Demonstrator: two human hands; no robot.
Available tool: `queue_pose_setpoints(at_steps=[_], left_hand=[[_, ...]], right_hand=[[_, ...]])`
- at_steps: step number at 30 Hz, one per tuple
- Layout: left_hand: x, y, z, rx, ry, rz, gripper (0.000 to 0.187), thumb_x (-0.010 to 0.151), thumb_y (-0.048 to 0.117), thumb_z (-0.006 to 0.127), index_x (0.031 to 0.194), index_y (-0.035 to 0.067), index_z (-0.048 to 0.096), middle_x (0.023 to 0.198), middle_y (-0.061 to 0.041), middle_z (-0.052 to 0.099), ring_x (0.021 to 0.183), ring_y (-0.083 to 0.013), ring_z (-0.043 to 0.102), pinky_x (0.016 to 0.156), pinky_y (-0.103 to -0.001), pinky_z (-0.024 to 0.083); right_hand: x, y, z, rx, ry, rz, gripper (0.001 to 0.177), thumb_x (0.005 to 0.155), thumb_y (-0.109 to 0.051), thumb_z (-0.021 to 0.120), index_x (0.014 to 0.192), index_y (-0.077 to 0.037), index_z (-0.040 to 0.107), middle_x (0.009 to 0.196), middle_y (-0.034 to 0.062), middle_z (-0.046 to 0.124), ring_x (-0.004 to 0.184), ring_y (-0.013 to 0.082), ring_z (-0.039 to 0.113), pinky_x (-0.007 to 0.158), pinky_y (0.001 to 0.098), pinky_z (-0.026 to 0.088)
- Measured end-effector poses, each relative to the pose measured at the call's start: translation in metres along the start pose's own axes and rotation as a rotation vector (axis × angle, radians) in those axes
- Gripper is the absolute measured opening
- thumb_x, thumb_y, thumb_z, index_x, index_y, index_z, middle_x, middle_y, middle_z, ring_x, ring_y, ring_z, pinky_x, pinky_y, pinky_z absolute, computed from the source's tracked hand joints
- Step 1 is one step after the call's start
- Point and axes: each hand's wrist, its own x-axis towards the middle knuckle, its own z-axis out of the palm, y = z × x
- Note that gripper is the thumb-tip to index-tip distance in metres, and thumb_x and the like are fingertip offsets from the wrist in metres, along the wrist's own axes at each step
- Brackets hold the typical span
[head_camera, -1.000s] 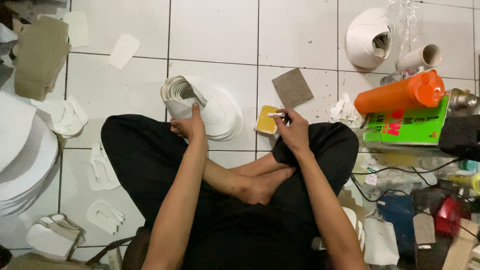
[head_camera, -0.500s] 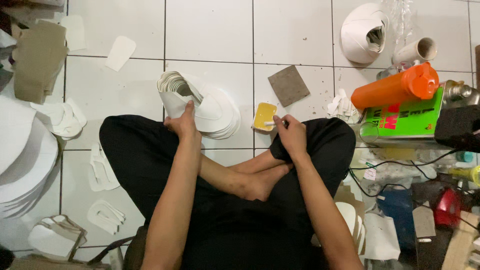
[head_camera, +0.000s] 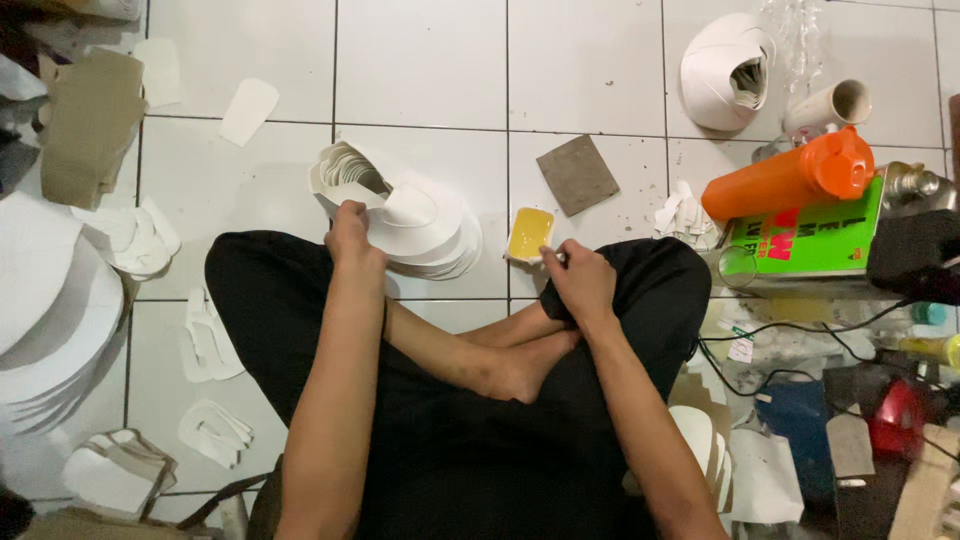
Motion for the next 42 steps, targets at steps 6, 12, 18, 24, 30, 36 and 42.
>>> queue_pose_setpoints(at_steps=[6, 12, 18, 24, 30, 36, 42], left_hand=[[0.007, 0.008, 0.000, -0.006, 0.019, 0.009, 0.053, 0.066, 0.007, 0.067, 0.114, -0.011, 0.053, 0.091, -0.023, 0.058, 0.086, -0.0317, 0.064, 0.074, -0.048, 0.052], [-0.015, 0.036, 0.003, -0.181, -0.117, -0.177, 0.058, 0.061, 0.002, 0.072, 0.114, -0.009, 0.053, 0.095, -0.022, 0.060, 0.094, -0.0351, 0.063, 0.078, -0.055, 0.048], [0.011, 0.048, -0.002, -0.512, -0.411, -0.181, 0.057, 0.072, -0.009, 0.063, 0.127, -0.008, 0.047, 0.126, -0.026, 0.055, 0.121, -0.0389, 0.052, 0.103, -0.054, 0.043], [-0.040, 0.101, -0.005, -0.662, -0.693, -0.205, 0.059, 0.067, -0.007, 0.056, 0.126, -0.005, 0.050, 0.128, -0.025, 0.056, 0.119, -0.0407, 0.055, 0.109, -0.058, 0.040], [-0.110, 0.148, -0.026, -0.637, -0.937, 0.010, 0.050, 0.077, 0.010, 0.058, 0.125, -0.005, 0.051, 0.126, -0.024, 0.057, 0.118, -0.0344, 0.059, 0.111, -0.050, 0.047], [-0.149, 0.153, -0.065, -0.434, -1.024, 0.096, 0.051, 0.074, 0.001, 0.049, 0.124, -0.004, 0.056, 0.129, -0.022, 0.059, 0.119, -0.0333, 0.059, 0.109, -0.050, 0.046], [-0.163, 0.119, -0.095, -0.325, -1.105, -0.221, 0.064, 0.075, 0.024, 0.047, 0.132, -0.004, 0.048, 0.132, -0.032, 0.050, 0.117, -0.0465, 0.052, 0.100, -0.066, 0.034]], right_hand=[[-0.003, 0.001, -0.001, -0.011, 0.050, 0.011, 0.039, 0.088, -0.053, 0.060, 0.078, -0.015, 0.064, 0.069, 0.0102, 0.066, 0.075, 0.0339, 0.067, 0.067, 0.0446, 0.053], [-0.004, 0.004, 0.000, 0.030, 0.016, 0.012, 0.040, 0.087, -0.056, 0.059, 0.081, -0.016, 0.066, 0.070, 0.0117, 0.067, 0.077, 0.0351, 0.068, 0.068, 0.0462, 0.053], [-0.008, -0.002, -0.002, 0.096, -0.022, 0.029, 0.032, 0.086, -0.050, 0.063, 0.084, -0.019, 0.068, 0.073, 0.0095, 0.069, 0.078, 0.0337, 0.068, 0.068, 0.0447, 0.053], [-0.007, -0.003, -0.007, 0.211, -0.056, 0.080, 0.027, 0.085, -0.045, 0.065, 0.089, -0.018, 0.068, 0.079, 0.0091, 0.070, 0.082, 0.0330, 0.068, 0.072, 0.0451, 0.052], [0.005, 0.009, 0.004, 0.469, 0.019, 0.156, 0.016, 0.087, -0.033, 0.065, 0.089, -0.017, 0.067, 0.068, 0.0018, 0.069, 0.067, 0.0203, 0.066, 0.067, 0.0324, 0.049], [0.002, 0.005, 0.006, 0.552, -0.114, 0.144, 0.019, 0.089, -0.032, 0.063, 0.082, -0.016, 0.070, 0.063, 0.0017, 0.069, 0.065, 0.0163, 0.066, 0.066, 0.0278, 0.049], [0.003, 0.013, 0.009, 0.575, -0.071, 0.133, 0.011, 0.086, -0.022, 0.063, 0.088, -0.016, 0.071, 0.067, 0.0074, 0.068, 0.067, 0.0196, 0.059, 0.060, 0.0294, 0.046]])
